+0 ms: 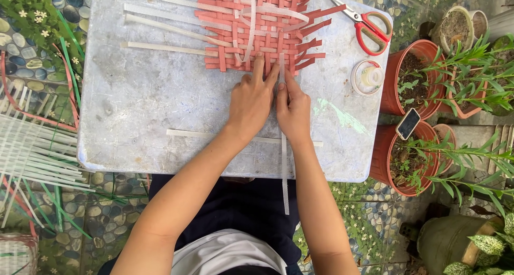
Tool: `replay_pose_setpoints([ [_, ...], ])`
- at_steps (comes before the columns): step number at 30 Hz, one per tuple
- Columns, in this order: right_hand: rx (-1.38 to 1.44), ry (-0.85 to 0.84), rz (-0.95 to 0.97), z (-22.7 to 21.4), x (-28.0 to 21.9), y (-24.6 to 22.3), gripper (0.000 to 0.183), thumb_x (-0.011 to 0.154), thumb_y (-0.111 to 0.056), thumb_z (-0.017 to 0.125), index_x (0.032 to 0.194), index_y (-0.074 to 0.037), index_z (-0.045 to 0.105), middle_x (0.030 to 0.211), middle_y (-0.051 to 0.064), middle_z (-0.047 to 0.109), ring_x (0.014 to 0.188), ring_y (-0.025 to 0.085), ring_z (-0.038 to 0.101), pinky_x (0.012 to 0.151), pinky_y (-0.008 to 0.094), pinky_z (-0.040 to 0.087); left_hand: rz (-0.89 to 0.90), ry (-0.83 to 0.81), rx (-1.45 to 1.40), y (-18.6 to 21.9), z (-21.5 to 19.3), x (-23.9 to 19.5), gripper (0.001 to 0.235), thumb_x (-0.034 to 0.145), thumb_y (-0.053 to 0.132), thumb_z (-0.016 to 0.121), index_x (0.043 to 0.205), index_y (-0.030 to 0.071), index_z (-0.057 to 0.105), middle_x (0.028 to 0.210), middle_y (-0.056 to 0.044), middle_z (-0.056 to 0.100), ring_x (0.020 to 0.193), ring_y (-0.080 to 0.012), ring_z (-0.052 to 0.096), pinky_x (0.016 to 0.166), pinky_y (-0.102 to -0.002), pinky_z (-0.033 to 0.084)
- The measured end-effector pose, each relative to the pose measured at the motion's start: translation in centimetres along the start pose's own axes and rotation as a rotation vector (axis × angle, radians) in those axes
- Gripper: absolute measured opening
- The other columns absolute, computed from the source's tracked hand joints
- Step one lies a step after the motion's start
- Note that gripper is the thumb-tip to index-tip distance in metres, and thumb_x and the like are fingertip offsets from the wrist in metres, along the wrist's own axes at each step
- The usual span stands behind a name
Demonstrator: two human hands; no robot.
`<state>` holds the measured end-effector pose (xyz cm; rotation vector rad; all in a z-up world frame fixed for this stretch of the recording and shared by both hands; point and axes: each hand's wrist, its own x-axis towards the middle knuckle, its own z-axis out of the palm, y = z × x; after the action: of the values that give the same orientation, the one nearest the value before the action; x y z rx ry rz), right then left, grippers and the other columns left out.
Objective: The person is weaving white plastic strips into a red plastic grid to create a woven pattern.
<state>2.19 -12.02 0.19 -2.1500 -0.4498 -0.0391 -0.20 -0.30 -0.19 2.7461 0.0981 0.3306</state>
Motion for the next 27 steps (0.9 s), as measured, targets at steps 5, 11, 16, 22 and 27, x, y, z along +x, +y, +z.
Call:
replay_pose_setpoints([
  [5,-0.008,-0.007,-0.013,-0.1,-0.1,-0.1,0.036,0.099,-0.004,0.046,0.133,0.002,0.055,0.101,0.027,0.07,0.094,0.035,0.07,0.072,0.043,0.054,-0.003,0.015,-0.002,0.0,0.2,-0.1,0.046,0.091,0.017,0.062,0.136,0.019,0.055,0.135,-0.018,0.043,0.075,-0.0288,0.069,0.059,-0.04,0.061],
  [11,0.006,0.014,-0.001,0.2,-0.1,0.5,0.035,0.099,-0.004,0.047,0.132,-0.001,0.057,0.105,0.023,0.07,0.097,0.036,0.069,0.076,0.044,0.055,-0.007,0.013,-0.006,0.0,0.7,-0.1,0.048,0.091,0.017,0.061,0.138,0.02,0.052,0.136,-0.017,0.042,0.077,-0.0296,0.068,0.061,-0.042,0.061],
  [16,-0.001,0.018,-0.006,0.2,-0.1,0.1,0.036,0.099,-0.005,0.046,0.133,0.0,0.056,0.108,0.024,0.069,0.101,0.038,0.067,0.077,0.045,0.054,-0.002,0.003,-0.012,-0.1,0.5,0.0,0.048,0.091,0.016,0.06,0.138,0.019,0.052,0.136,-0.017,0.041,0.077,-0.03,0.068,0.06,-0.042,0.061],
  [22,-0.012,0.035,0.003,0.1,-0.1,-0.8,0.037,0.098,-0.005,0.046,0.133,-0.001,0.056,0.109,0.023,0.07,0.1,0.039,0.067,0.077,0.045,0.055,-0.001,-0.018,-0.001,0.3,-0.3,0.1,0.053,0.089,0.017,0.061,0.141,0.02,0.048,0.133,-0.017,0.042,0.076,-0.0304,0.069,0.059,-0.042,0.061],
  [27,-0.008,0.048,0.016,0.2,-0.2,-0.7,0.038,0.098,-0.004,0.046,0.134,-0.002,0.056,0.109,0.022,0.07,0.1,0.038,0.067,0.078,0.046,0.055,0.004,-0.024,-0.014,0.4,-0.6,0.0,0.05,0.09,0.015,0.06,0.139,0.016,0.051,0.135,-0.019,0.041,0.077,-0.0321,0.069,0.06,-0.043,0.061],
])
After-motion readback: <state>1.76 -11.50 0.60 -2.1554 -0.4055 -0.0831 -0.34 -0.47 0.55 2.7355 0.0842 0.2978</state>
